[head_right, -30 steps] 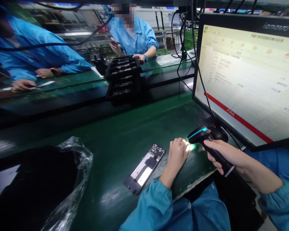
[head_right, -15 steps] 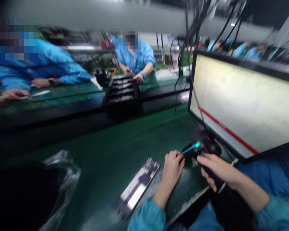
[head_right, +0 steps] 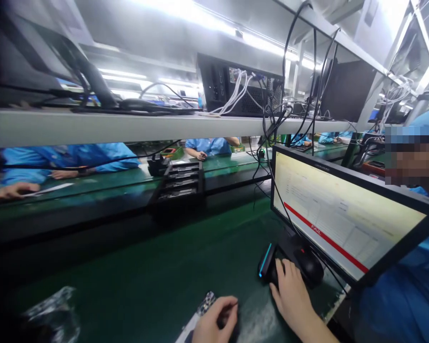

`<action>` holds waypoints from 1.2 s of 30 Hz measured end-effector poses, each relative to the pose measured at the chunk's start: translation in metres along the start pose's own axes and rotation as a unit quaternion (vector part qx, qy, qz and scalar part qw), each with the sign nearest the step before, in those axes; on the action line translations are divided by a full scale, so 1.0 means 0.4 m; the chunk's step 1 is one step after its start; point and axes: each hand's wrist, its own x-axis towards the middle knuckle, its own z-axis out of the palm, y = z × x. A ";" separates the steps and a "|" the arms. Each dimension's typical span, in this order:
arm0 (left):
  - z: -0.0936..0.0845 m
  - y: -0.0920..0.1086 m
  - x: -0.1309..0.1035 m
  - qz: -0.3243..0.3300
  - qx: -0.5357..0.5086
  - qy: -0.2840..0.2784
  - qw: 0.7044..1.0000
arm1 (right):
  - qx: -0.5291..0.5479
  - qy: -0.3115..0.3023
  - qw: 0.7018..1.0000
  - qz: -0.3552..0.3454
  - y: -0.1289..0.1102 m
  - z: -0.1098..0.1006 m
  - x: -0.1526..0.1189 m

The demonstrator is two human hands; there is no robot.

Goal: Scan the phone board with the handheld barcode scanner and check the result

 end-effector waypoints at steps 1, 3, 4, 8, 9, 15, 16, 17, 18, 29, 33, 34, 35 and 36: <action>-0.023 -0.002 0.002 -0.017 -0.009 0.011 1.000 | 0.031 0.028 0.999 -0.030 -0.020 -0.001 -0.003; -0.069 0.010 0.009 -0.035 -0.024 0.004 0.999 | 0.142 0.039 0.985 -0.086 -0.081 0.006 -0.011; -0.091 0.024 0.012 -0.038 -0.033 -0.013 0.999 | 0.214 0.021 0.971 -0.102 -0.119 0.017 -0.016; -0.157 0.096 0.016 -0.086 -0.081 -0.131 0.984 | 0.444 -0.082 0.892 -0.018 -0.263 0.090 -0.038; -0.167 0.106 0.015 -0.109 -0.095 -0.145 0.979 | 0.468 -0.103 0.877 0.018 -0.285 0.108 -0.045; -0.214 0.065 -0.015 -0.146 -0.019 -0.092 0.985 | 0.469 -0.140 0.860 0.144 -0.258 0.137 -0.047; -0.217 0.054 -0.021 -0.124 0.051 -0.075 0.988 | 0.470 -0.140 0.855 0.170 -0.243 0.133 -0.037; -0.217 0.044 -0.025 -0.103 0.124 -0.064 0.985 | 0.472 -0.138 0.849 0.194 -0.232 0.127 -0.024; -0.212 0.038 -0.028 -0.086 0.190 -0.065 0.976 | 0.474 -0.137 0.844 0.210 -0.225 0.123 -0.011; -0.193 0.077 0.044 -0.179 0.294 -0.181 0.921 | 0.351 -0.192 0.916 0.038 -0.277 0.136 0.079; -0.212 0.075 0.046 -0.204 0.215 -0.175 0.939 | 0.364 -0.170 0.916 0.005 -0.287 0.129 0.086; -0.214 0.075 0.045 -0.205 0.194 -0.164 0.945 | 0.359 -0.156 0.920 -0.009 -0.291 0.126 0.088; -0.215 0.076 0.044 -0.207 0.176 -0.152 0.950 | 0.352 -0.137 0.926 -0.026 -0.296 0.122 0.089; -0.216 0.079 0.043 -0.209 0.160 -0.143 0.954 | 0.344 -0.118 0.931 -0.044 -0.301 0.117 0.090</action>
